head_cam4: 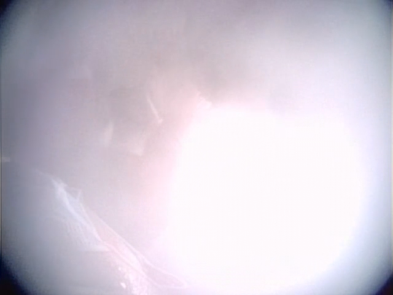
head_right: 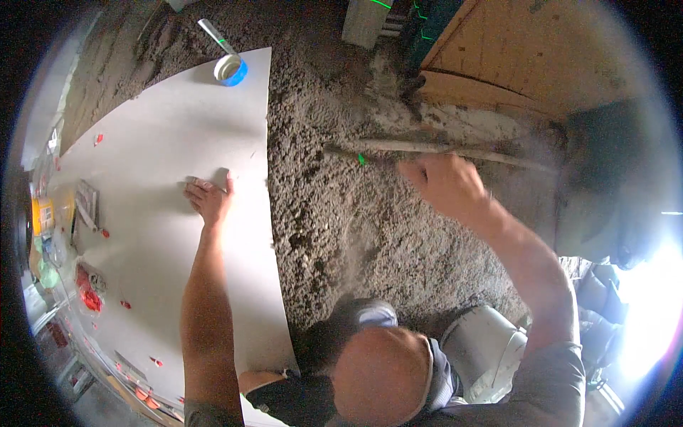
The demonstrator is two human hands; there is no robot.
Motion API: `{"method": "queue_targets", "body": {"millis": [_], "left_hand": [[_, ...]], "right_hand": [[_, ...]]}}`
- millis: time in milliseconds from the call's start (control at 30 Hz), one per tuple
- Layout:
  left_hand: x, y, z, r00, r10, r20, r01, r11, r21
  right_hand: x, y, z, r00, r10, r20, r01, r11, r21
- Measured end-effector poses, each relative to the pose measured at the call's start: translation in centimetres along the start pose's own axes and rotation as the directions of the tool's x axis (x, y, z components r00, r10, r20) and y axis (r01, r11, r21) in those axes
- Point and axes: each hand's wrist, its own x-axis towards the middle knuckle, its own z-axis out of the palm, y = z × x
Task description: The person places a large white tile onto a prepared floor bed, uses a trowel to smooth the surface, and then uses a shovel to spread cement around the tile edges. Red tile spacers are used to maintain alignment.
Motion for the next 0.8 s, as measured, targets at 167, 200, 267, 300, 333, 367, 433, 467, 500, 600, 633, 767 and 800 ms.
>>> {"method": "queue_targets", "body": {"millis": [167,200,267,300,333,367,433,467,500,600,633,767,800], "left_hand": [[0.9,0.6,0.6,0.829,0.222,-0.513,-0.2,0.975,0.098],[0.9,1.0,0.0,0.823,0.242,-0.515,-0.201,0.97,0.135],[0.8,1.6,-0.4,0.824,0.254,-0.506,-0.219,0.967,0.129],[0.6,1.8,-0.5,0.83,0.252,-0.498,-0.237,0.967,0.096],[0.3,1.8,-0.8,0.83,0.264,-0.492,-0.242,0.964,0.111],[0.4,1.5,-1.0,0.836,0.26,-0.484,-0.246,0.965,0.094],[0.2,0.9,-1.7,0.847,0.249,-0.47,-0.256,0.965,0.052],[0.4,0.3,-2.1,0.848,0.232,-0.476,-0.251,0.968,0.023],[0.4,0.6,-2.3,0.861,0.219,-0.458,-0.238,0.971,0.017],[0.4,0.6,-2.5,0.877,0.208,-0.434,-0.22,0.975,0.022],[0.4,0.9,-2.4,0.886,0.208,-0.415,-0.22,0.975,0.02],[0.8,2.2,-2.3,0.915,0.238,-0.326,-0.258,0.966,-0.019],[0.9,2.2,-2.3,0.921,0.246,-0.303,-0.267,0.963,-0.029]], "right_hand": [[13.0,-6.1,-3.2,0.999,-0.015,-0.044,0.01,0.993,-0.119],[15.4,-8.5,-2.0,0.994,0.084,0.067,-0.082,0.996,-0.032],[18.4,-9.6,0.3,0.996,-0.01,0.084,0.017,0.997,-0.08],[18.8,-8.9,1.4,0.995,0.015,0.102,-0.008,0.998,-0.068],[19.1,-7.8,2.1,0.992,0.027,0.12,-0.02,0.998,-0.059],[18.9,-8.2,1.3,0.991,0.037,0.125,-0.031,0.998,-0.047],[17.5,-7.6,-1.9,0.999,-0.051,0.002,0.051,0.991,-0.126],[17.1,-6.8,-3.3,0.989,-0.139,-0.049,0.129,0.976,-0.173],[17.2,-6.5,-4.4,0.985,-0.162,-0.056,0.147,0.968,-0.202],[19.9,-6.1,-7.3,0.994,-0.113,-0.008,0.108,0.968,-0.226],[21.7,-7.2,-6.7,0.995,-0.09,-0.031,0.08,0.967,-0.243],[27.1,-8.8,-3.3,0.999,0.005,-0.046,-0.016,0.97,-0.244],[27.4,-7.7,-3.2,0.999,0.018,-0.031,-0.024,0.974,-0.225]]}}
